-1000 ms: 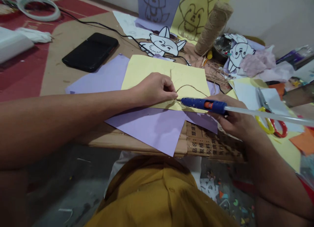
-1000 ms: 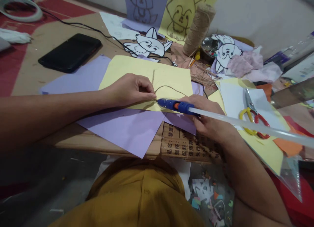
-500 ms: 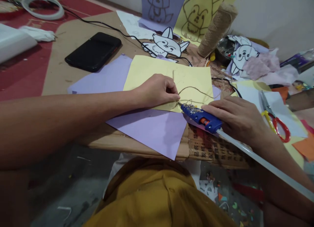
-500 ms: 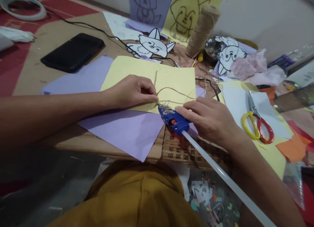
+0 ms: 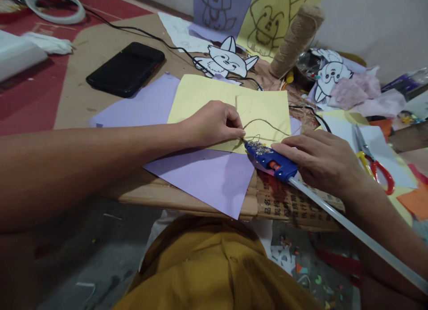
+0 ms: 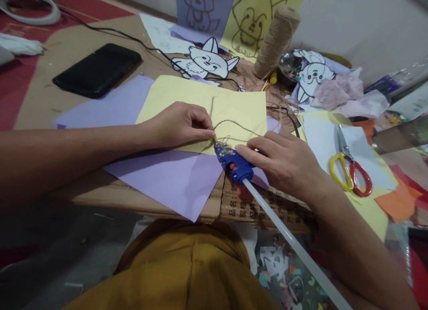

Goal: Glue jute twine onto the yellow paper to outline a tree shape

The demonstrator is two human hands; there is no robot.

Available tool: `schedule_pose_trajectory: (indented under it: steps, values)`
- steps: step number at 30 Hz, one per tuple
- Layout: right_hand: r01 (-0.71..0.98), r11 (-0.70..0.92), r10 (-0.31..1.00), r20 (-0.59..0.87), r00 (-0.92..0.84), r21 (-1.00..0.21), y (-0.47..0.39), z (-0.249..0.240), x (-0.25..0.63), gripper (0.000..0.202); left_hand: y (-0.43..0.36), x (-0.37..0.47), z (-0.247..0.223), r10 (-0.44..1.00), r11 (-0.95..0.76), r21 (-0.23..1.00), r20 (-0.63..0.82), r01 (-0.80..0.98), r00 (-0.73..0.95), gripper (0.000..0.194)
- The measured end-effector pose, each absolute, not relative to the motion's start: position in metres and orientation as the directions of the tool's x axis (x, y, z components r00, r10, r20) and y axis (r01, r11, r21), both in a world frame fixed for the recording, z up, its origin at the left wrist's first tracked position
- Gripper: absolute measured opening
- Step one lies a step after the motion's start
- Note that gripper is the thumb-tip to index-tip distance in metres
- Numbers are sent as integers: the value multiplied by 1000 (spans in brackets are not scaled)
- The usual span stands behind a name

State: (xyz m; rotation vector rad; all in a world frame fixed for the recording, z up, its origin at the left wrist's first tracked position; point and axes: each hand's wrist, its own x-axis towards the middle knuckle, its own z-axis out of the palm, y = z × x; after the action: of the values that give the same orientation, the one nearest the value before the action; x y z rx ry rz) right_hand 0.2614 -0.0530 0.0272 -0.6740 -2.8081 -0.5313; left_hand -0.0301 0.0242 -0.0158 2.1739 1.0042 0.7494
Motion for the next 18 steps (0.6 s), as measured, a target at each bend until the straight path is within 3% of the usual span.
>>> schedule_pose_trajectory:
  steps: [18]
  values:
    - [484,808,393,303,-868,335,-57,28,261,45,27,-31,-19,799,-517,735,230,439,555,9]
